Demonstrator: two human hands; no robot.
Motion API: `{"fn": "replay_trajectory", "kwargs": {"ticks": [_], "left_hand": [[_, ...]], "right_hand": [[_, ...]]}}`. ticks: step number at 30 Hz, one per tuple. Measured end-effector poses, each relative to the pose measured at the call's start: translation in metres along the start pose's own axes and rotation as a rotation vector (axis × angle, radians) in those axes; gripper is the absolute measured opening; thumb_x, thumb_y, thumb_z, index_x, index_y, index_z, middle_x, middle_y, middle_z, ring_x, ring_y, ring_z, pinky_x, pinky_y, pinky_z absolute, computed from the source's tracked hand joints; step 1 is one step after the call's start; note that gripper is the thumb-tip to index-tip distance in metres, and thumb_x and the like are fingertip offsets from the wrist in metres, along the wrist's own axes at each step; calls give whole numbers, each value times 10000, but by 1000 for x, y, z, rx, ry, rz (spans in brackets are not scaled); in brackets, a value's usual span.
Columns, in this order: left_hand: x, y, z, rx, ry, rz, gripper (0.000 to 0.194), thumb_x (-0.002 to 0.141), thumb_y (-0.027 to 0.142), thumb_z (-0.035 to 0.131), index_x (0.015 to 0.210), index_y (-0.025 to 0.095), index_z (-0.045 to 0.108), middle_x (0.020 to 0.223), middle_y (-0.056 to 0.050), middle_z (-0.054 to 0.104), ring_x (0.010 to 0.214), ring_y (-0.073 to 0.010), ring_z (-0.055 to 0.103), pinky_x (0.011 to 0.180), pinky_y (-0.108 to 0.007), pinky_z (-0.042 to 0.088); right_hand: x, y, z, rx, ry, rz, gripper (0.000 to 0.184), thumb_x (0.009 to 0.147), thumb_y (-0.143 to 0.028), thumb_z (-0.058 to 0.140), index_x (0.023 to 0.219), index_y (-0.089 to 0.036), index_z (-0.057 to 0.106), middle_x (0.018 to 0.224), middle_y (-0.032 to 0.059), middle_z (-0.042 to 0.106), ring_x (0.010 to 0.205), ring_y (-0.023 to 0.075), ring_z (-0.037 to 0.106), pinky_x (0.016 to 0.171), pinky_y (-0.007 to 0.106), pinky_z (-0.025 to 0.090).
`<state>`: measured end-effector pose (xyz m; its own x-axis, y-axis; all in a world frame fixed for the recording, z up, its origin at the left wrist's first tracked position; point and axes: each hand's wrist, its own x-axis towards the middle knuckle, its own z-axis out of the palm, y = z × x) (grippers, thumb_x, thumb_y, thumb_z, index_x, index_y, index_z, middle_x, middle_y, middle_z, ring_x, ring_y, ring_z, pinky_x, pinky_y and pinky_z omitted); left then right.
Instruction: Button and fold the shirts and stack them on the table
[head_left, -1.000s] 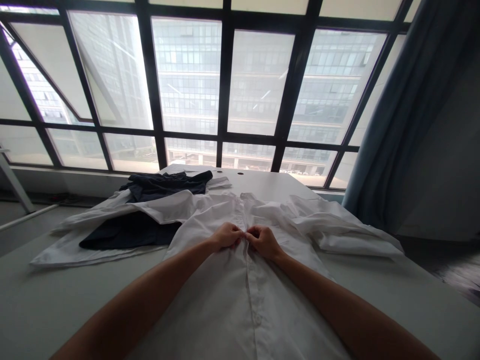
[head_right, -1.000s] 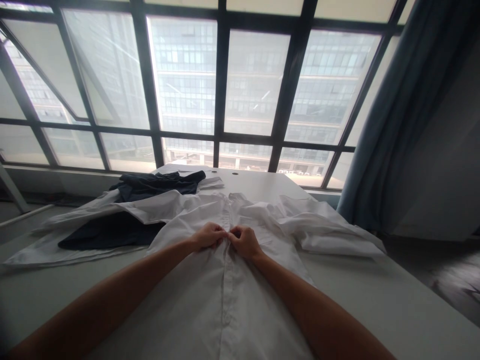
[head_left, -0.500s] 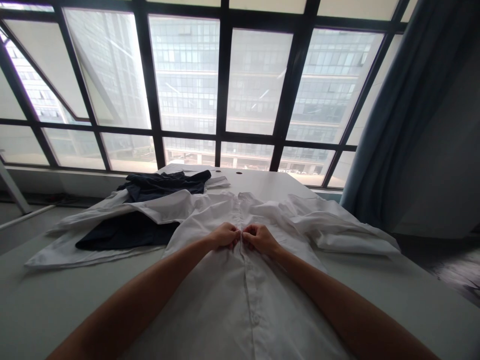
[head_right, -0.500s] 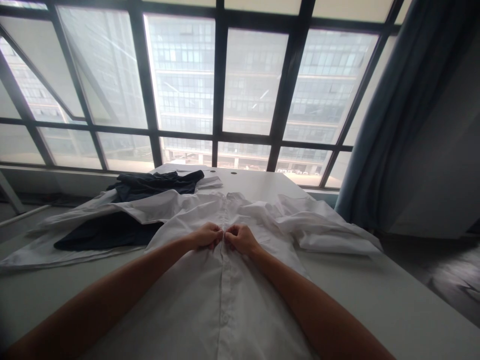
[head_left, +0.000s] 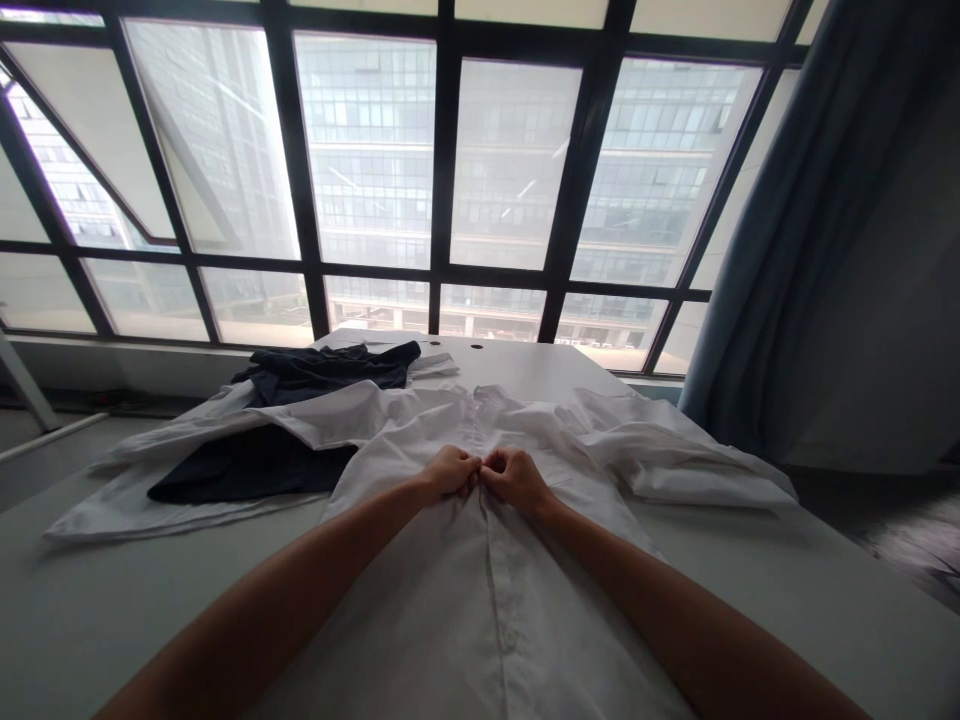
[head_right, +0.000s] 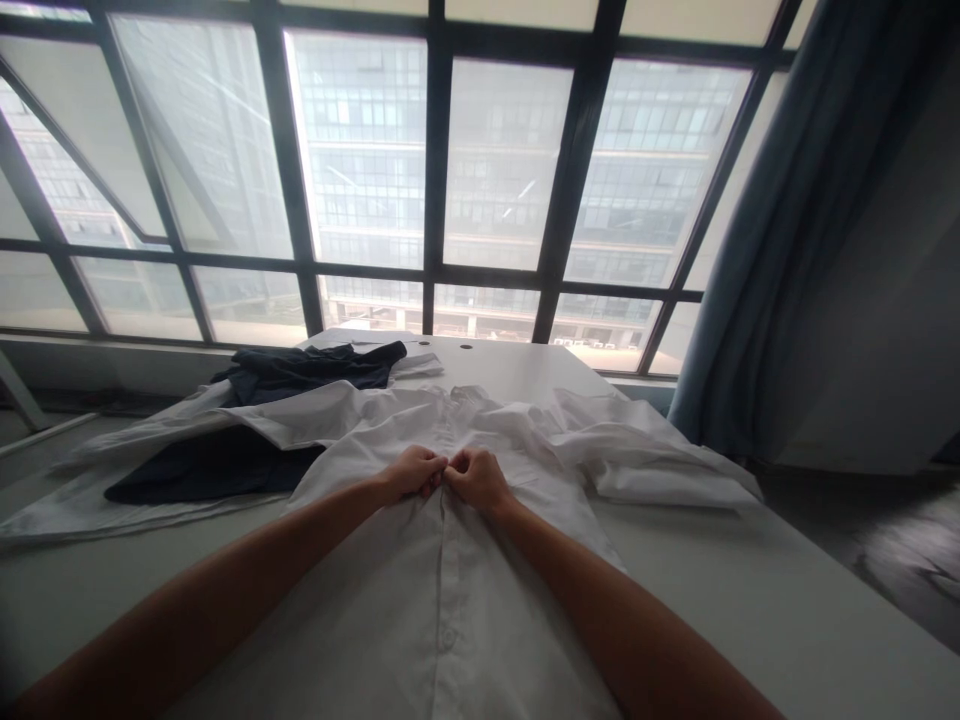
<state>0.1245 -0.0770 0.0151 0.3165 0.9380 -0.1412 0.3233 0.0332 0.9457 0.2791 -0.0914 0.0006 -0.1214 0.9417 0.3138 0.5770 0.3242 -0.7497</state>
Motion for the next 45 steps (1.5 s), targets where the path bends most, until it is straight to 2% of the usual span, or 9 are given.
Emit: {"fn": "replay_trajectory", "kwargs": {"ticks": [13,22,29,32,35,37,39,42,45], "left_hand": [[-6,3,0,121,11,140,291,851,307,555,603,154,547,486,40,508,419,-82,429,439,-199,305],[-3,-1,-5,488,84,359,191,838,263,563,734,133,654,540,26,571,528,-131,546,529,-217,366],[-6,-8,-14,945,213,484,261,941,355,516,1052,193,689,1094,-89,695,1070,-254,610,927,-353,445],[-16,-16,-12,1082,132,483,383,987,394,429,1279,194,575,1407,-111,534,1319,-269,449,1089,-429,342],[-34,-18,-9,1173,-12,445,520,1005,426,351,1438,150,430,1540,-159,366,1419,-294,323,1134,-486,280],[-42,-12,-9,1194,-77,459,545,972,455,407,1414,142,470,1507,-177,411,1381,-326,375,1097,-494,332],[-41,-2,-12,1155,-113,468,422,926,403,481,1230,156,638,1342,-164,581,1224,-323,533,1011,-444,422],[-20,12,-20,1035,-69,422,295,895,278,475,893,157,744,936,-125,723,852,-245,656,804,-327,493],[11,15,-24,850,55,345,198,792,195,555,783,171,752,673,-70,682,642,-187,599,656,-259,458]], "right_hand": [[5,0,-5,94,-89,128,190,769,-284,581,626,-164,613,512,-7,607,408,110,537,396,193,362],[8,7,-6,123,-125,201,187,770,-251,590,600,-175,577,499,-19,580,405,100,524,374,182,341],[10,5,-9,83,-198,211,224,779,-205,546,558,-169,556,448,-41,523,363,79,460,346,172,303],[1,-4,-14,-4,-264,221,213,776,-186,557,566,-163,573,435,-45,518,362,83,479,348,165,318],[-9,-17,-26,-82,-462,317,236,787,-210,582,556,-163,568,421,-36,525,337,93,484,336,171,334],[-11,-27,-35,-99,-680,433,280,820,-281,596,571,-155,583,443,3,574,344,120,524,346,193,378],[-5,-34,-41,-124,-788,518,362,858,-377,596,578,-147,586,469,40,607,362,144,562,364,212,410],[14,-39,-39,-218,-568,427,479,873,-479,604,524,-160,533,421,20,558,337,114,522,360,195,377],[34,-34,-24,-317,-367,275,539,854,-524,632,461,-176,506,348,7,484,322,98,480,356,190,348]]}}
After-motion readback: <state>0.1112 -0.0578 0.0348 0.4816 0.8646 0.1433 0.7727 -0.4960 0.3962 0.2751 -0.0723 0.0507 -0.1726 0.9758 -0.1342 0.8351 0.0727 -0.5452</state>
